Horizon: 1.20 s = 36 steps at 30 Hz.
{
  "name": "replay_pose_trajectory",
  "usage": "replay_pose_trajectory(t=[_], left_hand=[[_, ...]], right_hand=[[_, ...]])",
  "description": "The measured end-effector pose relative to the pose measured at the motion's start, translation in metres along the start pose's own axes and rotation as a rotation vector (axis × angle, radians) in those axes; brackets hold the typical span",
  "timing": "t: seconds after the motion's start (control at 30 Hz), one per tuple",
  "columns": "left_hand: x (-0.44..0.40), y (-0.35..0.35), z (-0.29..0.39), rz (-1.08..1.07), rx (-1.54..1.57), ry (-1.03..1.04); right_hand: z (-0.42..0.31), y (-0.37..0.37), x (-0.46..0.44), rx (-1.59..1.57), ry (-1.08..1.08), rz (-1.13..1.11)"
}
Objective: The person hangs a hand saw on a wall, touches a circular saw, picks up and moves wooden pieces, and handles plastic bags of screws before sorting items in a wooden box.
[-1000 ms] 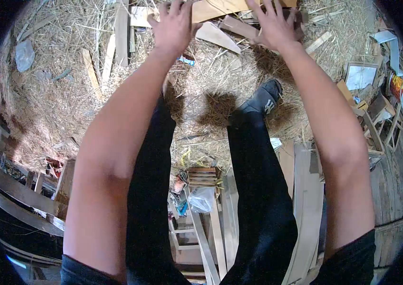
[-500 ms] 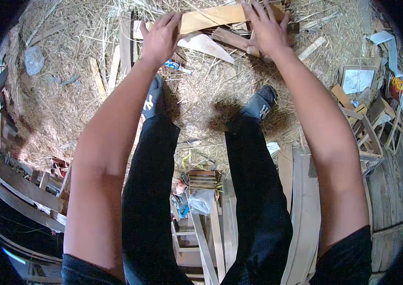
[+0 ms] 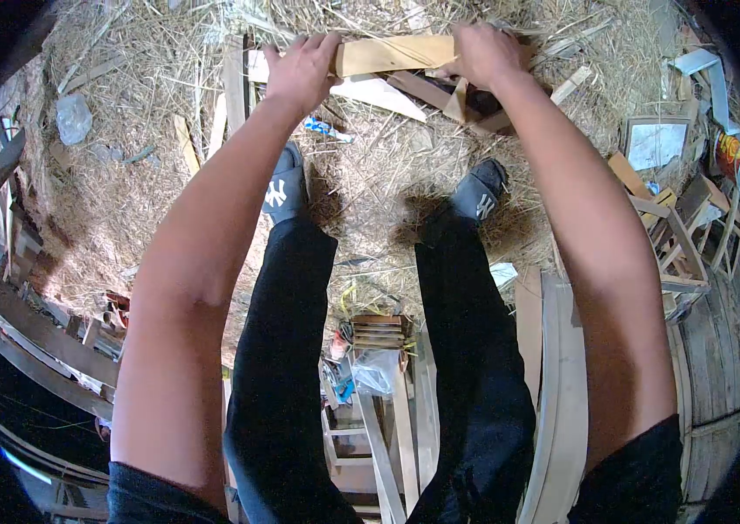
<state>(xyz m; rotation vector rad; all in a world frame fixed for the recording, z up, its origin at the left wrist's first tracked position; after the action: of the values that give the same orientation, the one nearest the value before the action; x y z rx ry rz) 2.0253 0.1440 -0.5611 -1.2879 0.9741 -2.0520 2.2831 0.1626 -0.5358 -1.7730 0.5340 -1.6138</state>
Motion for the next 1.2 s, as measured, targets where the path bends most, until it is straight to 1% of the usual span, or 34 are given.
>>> replay_pose_trajectory(t=[0.03, 0.1, 0.23, 0.3, 0.33, 0.4, 0.43, 0.47, 0.5, 0.53, 0.57, 0.63, 0.67, 0.73, 0.8, 0.83, 0.87, 0.9, 0.93, 0.97, 1.07, 1.13, 1.17, 1.2], left_hand=[[-0.001, 0.0, 0.002, 0.001, -0.003, 0.001], [0.0, 0.003, 0.005, -0.031, -0.016, -0.042], [0.008, 0.01, 0.01, -0.029, -0.028, -0.032], [0.015, 0.012, 0.013, -0.03, -0.046, -0.029], [0.019, 0.011, 0.014, -0.03, -0.046, -0.029], [0.025, 0.013, 0.02, -0.103, -0.07, 0.0], [0.027, 0.015, 0.02, -0.102, -0.067, 0.0], [0.029, 0.018, 0.02, -0.079, -0.074, 0.009], [0.03, 0.02, 0.019, -0.057, -0.082, 0.019], [0.03, 0.021, 0.019, -0.056, -0.083, 0.019], [0.03, 0.022, 0.018, -0.07, -0.08, 0.011], [0.03, 0.027, 0.015, -0.089, -0.078, 0.003], [0.031, 0.03, 0.012, -0.088, -0.126, 0.02], [0.034, 0.035, 0.012, -0.093, -0.173, 0.045], [0.036, 0.037, 0.01, -0.131, -0.155, 0.021], [0.04, 0.035, 0.012, -0.049, -0.149, 0.046], [0.041, 0.036, 0.012, -0.049, -0.149, 0.049], [0.042, 0.036, 0.012, -0.098, -0.106, 0.013], [0.043, 0.037, 0.012, -0.148, -0.062, -0.023], [0.044, 0.035, 0.012, -0.146, -0.063, -0.024], [0.046, 0.037, 0.006, -0.172, -0.017, -0.015], [0.049, 0.038, 0.004, -0.235, 0.016, -0.018], [0.052, 0.037, 0.005, -0.178, 0.006, 0.003], [0.056, 0.037, 0.005, -0.181, 0.008, 0.005]], right_hand=[[-0.002, -0.006, -0.002, -0.002, 0.001, 0.003], [-0.003, -0.007, -0.003, 0.051, -0.002, -0.151], [-0.003, -0.002, -0.004, 0.104, -0.059, -0.202], [-0.003, 0.007, 0.003, 0.051, -0.065, -0.406], [-0.005, 0.01, 0.009, 0.051, -0.064, -0.406], [-0.012, 0.037, 0.026, 0.038, -0.065, -0.522], [-0.008, 0.066, 0.028, -0.075, 0.004, -0.369], [-0.008, 0.084, 0.032, -0.113, 0.025, -0.312], [-0.009, 0.096, 0.038, -0.108, 0.043, -0.106], [-0.012, 0.092, 0.048, -0.103, 0.061, 0.1], [-0.012, 0.092, 0.05, -0.104, 0.061, 0.1], [-0.017, 0.071, 0.052, -0.19, 0.063, -0.173], [-0.017, 0.063, 0.05, -0.193, 0.065, -0.178], [-0.016, 0.056, 0.041, -0.07, 0.058, -0.295], [-0.017, 0.05, 0.039, -0.085, 0.078, -0.301], [-0.02, 0.048, 0.039, -0.067, 0.045, -0.318], [-0.023, 0.046, 0.04, -0.048, 0.009, -0.334], [-0.023, 0.051, 0.039, -0.047, 0.011, -0.332], [-0.024, 0.055, 0.04, -0.067, 0.037, -0.302], [-0.025, 0.058, 0.039, -0.086, 0.062, -0.269], [-0.031, 0.057, 0.046, -0.11, 0.078, -0.277], [-0.034, 0.059, 0.047, -0.118, 0.097, -0.272], [-0.033, 0.062, 0.049, -0.128, 0.121, -0.274], [-0.033, 0.063, 0.052, -0.128, 0.122, -0.277]])
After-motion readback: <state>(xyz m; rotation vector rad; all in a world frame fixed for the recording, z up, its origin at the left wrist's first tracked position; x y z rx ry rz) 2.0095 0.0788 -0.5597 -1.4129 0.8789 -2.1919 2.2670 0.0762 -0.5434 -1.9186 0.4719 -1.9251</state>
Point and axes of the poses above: each hand's wrist, its own x-axis away from the middle knuckle, its own y-axis out of the palm, z = x × y, the point moved 4 cm from there along -x, towards the middle knuckle, and after that the axes turned 6 degrees about x, right-handed, at the moved point
